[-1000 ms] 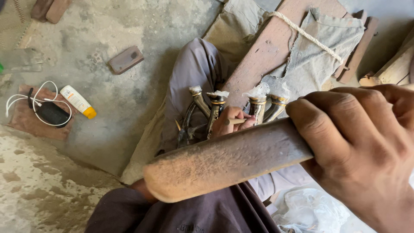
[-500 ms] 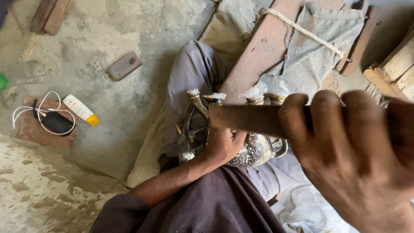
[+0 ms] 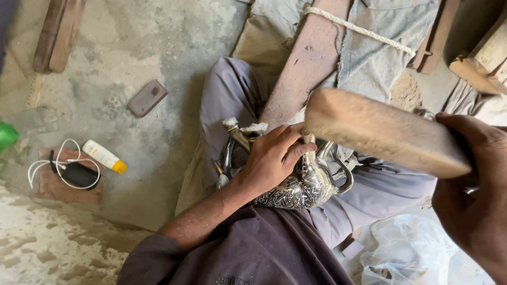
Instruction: The person sits on the floor and uses a wooden block to rub and polish the neck and spout of an ornate metal teapot. They rotate the teapot to access different areas and later use a small metal tool to work on the spout.
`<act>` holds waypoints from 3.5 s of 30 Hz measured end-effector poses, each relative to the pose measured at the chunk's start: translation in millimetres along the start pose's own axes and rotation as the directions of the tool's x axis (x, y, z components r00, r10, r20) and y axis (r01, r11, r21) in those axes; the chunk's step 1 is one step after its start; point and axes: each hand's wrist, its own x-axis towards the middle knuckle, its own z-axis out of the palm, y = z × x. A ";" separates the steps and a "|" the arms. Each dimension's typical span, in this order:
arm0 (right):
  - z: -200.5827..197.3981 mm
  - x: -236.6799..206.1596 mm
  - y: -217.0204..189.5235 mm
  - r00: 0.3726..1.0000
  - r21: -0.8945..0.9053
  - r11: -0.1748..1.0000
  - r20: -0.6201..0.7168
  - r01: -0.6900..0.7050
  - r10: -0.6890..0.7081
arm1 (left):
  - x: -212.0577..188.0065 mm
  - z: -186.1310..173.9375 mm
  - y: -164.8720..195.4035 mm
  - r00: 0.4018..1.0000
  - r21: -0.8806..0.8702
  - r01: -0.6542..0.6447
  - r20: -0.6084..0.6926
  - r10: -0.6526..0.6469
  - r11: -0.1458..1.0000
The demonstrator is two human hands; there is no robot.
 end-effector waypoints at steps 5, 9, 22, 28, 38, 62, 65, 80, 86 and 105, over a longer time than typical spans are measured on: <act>9.5 2.0 14.7 1.000 0.145 0.989 -0.028 0.004 0.000 | 5.0 2.6 -0.7 0.999 0.005 -0.022 0.025 0.022 1.000; 11.7 6.3 16.7 0.998 0.001 0.999 -0.042 0.054 -0.054 | 1.3 9.0 -3.9 0.999 0.030 -0.024 0.030 0.023 0.999; 14.9 -0.9 20.7 0.999 -0.133 0.991 0.054 0.001 0.006 | -9.5 15.4 -27.7 0.995 0.082 -0.068 0.080 0.062 0.994; 17.1 -17.7 30.3 0.996 -0.196 0.981 0.085 -0.003 0.020 | -2.3 16.3 -12.6 0.998 0.045 0.025 0.059 -0.028 0.999; 20.9 -8.4 48.2 0.996 0.052 0.998 -0.080 0.036 -0.032 | 20.1 21.6 9.5 0.997 0.147 -0.074 0.047 0.068 0.986; 18.0 5.4 30.5 0.988 0.051 0.991 -0.099 0.127 -0.122 | -1.1 32.3 -11.6 0.988 0.268 -0.145 -0.006 0.152 0.952; 18.1 5.9 28.6 0.993 0.087 0.992 -0.074 0.095 -0.089 | -3.2 31.4 -11.3 0.990 0.257 -0.127 -0.025 0.138 0.958; 19.6 1.8 28.2 0.995 0.170 0.981 -0.060 0.092 -0.083 | -22.2 29.4 -27.9 0.995 0.250 -0.102 0.020 0.100 0.963; 23.7 -1.9 27.8 0.998 -0.010 0.998 -0.023 0.058 -0.058 | -15.8 30.4 -25.1 0.991 0.180 -0.126 -0.026 0.132 0.976; 22.4 9.5 13.5 0.995 -0.067 0.994 -0.041 0.084 -0.087 | -23.3 33.7 -38.4 0.996 0.197 0.060 0.060 -0.073 0.979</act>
